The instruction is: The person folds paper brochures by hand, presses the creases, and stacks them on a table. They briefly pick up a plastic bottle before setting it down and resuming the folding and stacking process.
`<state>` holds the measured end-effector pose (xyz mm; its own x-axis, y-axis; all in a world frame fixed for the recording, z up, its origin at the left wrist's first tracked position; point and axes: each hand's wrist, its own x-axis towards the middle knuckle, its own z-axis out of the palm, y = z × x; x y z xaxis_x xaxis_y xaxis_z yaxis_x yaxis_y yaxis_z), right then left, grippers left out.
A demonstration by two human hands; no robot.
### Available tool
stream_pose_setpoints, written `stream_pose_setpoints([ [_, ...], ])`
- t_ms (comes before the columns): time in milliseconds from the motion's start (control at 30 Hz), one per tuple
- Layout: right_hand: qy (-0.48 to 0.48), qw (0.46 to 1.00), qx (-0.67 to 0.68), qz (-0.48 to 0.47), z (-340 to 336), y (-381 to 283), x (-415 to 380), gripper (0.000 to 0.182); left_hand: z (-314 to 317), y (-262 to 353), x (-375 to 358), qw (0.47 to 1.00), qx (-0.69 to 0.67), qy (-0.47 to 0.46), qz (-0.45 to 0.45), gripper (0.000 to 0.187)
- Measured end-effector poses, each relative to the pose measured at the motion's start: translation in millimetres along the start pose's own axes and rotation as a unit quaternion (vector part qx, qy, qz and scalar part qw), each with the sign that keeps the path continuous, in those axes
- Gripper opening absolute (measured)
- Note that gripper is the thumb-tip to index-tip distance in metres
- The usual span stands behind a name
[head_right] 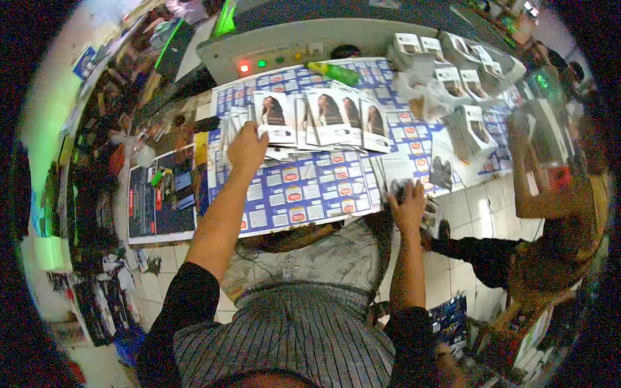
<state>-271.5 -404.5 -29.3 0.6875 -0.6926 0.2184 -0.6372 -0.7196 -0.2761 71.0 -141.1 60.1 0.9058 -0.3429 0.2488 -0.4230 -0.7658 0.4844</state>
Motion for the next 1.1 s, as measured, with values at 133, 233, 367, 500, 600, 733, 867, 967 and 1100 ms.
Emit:
stream_pose_setpoints([
  [133, -0.065, 0.997, -0.038, -0.021, -3, -7, -23, 0.072, -7, 3, -10, 0.995, 0.064, 0.055, 0.051, 0.041],
  [233, -0.02, 0.997, 0.006, -0.077, 2, -4, -36, 0.047, -11, -6, -24, 0.986, 0.033, 0.098, 0.129, 0.043],
  [367, -0.044, 0.957, 0.215, 0.191, -13, -27, -33, 0.042, -4, -3, -71, 0.972, -0.136, -0.031, 0.188, 0.046],
  [500, -0.039, 0.955, 0.291, -0.05, -10, -122, -46, 0.042, 18, 14, -145, 0.838, -0.442, -0.304, 0.094, 0.061],
  [600, -0.173, 0.899, 0.387, -0.113, -4, -187, -62, 0.046, -6, 19, -157, 0.784, -0.482, -0.389, -0.051, 0.048],
  [733, -0.043, 0.93, 0.318, -0.18, -17, -224, -51, 0.063, 5, -28, -184, 0.739, -0.588, -0.264, -0.198, 0.039],
  [867, -0.082, 0.926, 0.297, -0.217, -6, -232, -47, 0.066, 2, -52, -198, 0.72, -0.592, -0.282, -0.226, 0.042],
  [967, -0.059, 0.917, 0.305, -0.251, -3, -244, -51, 0.062, 6, -64, -201, 0.719, -0.602, -0.252, -0.239, 0.044],
  [1100, -0.01, 0.91, 0.227, -0.347, -22, -263, -61, 0.045, -6, -68, -200, 0.67, -0.632, -0.207, -0.329, 0.035],
])
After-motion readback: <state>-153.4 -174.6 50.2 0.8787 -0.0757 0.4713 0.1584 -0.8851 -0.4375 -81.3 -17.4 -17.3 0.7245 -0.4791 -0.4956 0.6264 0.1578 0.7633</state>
